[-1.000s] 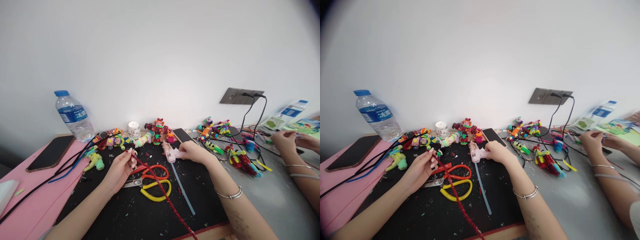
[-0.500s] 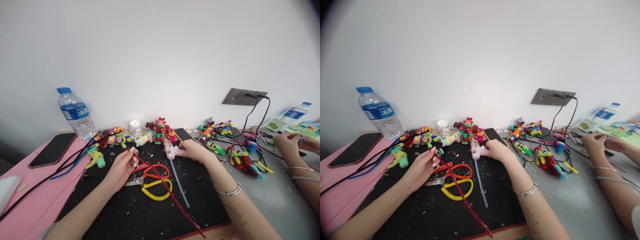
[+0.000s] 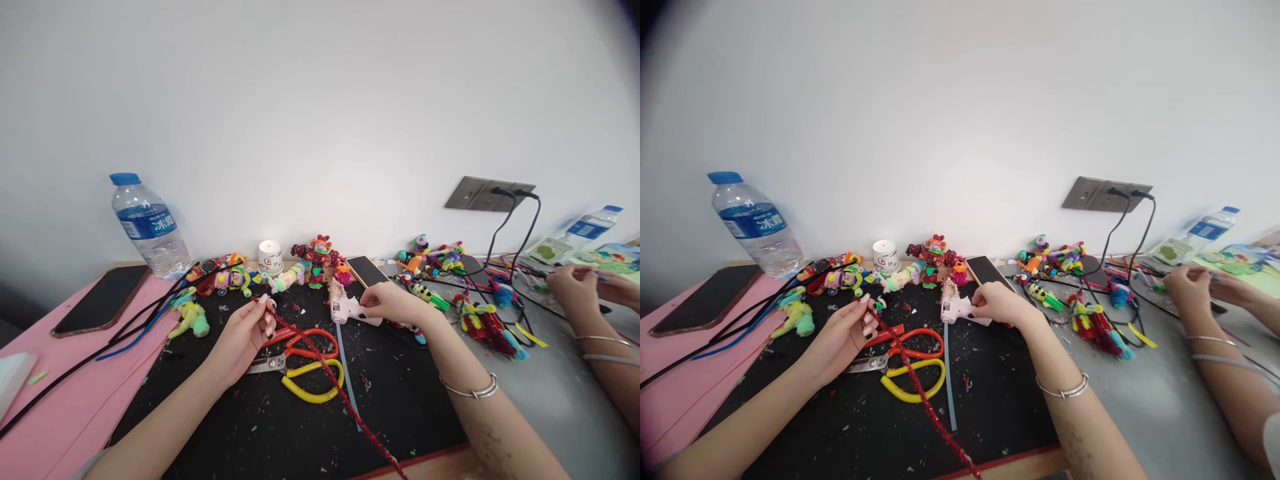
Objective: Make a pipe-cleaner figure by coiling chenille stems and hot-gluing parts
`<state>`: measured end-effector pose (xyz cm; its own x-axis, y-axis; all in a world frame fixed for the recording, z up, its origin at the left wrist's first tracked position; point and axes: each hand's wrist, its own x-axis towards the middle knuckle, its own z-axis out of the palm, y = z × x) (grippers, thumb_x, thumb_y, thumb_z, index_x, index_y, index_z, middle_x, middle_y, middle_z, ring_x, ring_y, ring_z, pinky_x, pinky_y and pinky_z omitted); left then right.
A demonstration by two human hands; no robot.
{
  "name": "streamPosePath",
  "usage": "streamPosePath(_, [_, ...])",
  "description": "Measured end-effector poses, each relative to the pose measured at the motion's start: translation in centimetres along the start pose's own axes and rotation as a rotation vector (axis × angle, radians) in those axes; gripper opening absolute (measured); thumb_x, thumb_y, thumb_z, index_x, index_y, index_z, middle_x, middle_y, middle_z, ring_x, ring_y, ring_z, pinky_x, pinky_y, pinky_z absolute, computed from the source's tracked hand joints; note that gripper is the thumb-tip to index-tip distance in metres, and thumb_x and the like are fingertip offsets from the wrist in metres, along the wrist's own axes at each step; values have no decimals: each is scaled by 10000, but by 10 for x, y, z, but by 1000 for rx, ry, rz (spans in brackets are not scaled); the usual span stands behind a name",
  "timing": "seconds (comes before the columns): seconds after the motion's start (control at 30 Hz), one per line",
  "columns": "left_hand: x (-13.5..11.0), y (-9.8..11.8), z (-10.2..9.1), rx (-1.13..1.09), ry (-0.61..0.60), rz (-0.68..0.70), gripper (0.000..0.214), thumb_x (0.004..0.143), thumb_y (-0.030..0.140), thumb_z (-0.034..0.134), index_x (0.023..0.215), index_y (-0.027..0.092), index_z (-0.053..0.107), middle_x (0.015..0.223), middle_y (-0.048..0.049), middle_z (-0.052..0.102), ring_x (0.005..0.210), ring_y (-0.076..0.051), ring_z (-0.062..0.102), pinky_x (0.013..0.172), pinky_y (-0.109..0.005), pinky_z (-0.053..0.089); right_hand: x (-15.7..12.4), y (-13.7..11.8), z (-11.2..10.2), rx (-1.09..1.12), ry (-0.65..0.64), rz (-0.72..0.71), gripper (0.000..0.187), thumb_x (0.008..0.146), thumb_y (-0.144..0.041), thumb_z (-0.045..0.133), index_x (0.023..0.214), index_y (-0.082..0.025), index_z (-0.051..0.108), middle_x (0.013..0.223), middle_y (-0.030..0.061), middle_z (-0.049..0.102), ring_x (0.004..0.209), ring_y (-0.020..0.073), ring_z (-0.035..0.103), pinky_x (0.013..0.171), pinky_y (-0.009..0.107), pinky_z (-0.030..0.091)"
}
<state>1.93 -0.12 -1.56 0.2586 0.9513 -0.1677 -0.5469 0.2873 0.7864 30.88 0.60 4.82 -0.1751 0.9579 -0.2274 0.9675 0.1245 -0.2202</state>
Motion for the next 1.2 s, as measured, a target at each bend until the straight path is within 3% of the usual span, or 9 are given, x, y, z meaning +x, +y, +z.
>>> streamPosePath(0.13, [0,0,-1,1,-5,-4,196,764,309,696,742,153,580,601,50,457,495,-52,424,486,-173,390,12,21,-11,-25,202,184,294,863,-297,456,1055,-137,610,1001,101,689,909,198,629,757,247,440])
streamPosePath(0.23, [1,-1,-1,0,-5,-7,200,763,313,696,743,152,579,602,50,454,494,-50,424,483,-172,387,30,34,-12,-81,268,321,445,840,-329,503,1197,-65,496,1070,190,649,1007,278,599,801,322,436])
streamPosePath(0.47, [-1,0,-1,-1,-7,-6,211,761,319,700,746,148,577,605,54,448,493,-45,418,478,-167,380,64,29,9,-155,206,456,572,686,-422,675,1125,-99,503,1157,237,579,1049,372,574,788,425,447])
streamPosePath(0.63, [0,0,-1,-9,-8,-15,207,764,323,697,760,149,584,609,53,451,501,-46,424,482,-166,379,67,25,11,-174,229,487,602,650,-418,696,1112,-92,489,1131,230,581,1060,361,570,809,412,443])
streamPosePath(0.87, [0,1,0,-20,2,-37,208,761,322,700,753,152,580,601,53,446,493,-47,423,485,-172,390,65,39,6,-166,299,577,620,671,-386,690,1128,-30,470,1068,265,603,1046,367,580,826,426,429])
streamPosePath(1.0, [0,1,-1,-26,3,-37,220,754,326,706,739,156,568,599,55,443,492,-48,422,486,-174,394,62,40,6,-141,346,556,593,678,-330,697,1130,-8,489,1050,286,606,1031,391,577,803,451,432])
streamPosePath(1.1, [1,0,-2,-28,8,-33,222,754,331,706,746,156,569,600,56,445,489,-47,421,481,-173,394,50,30,0,-108,419,468,456,739,-317,651,1068,-15,557,1051,287,608,1026,391,569,806,459,429])
streamPosePath(1.2, [1,-1,-3,-36,12,-30,220,754,332,706,755,153,578,600,55,449,490,-46,420,480,-168,395,31,8,-4,-45,506,257,259,839,-269,532,1037,-119,605,1050,153,645,997,254,588,840,340,427])
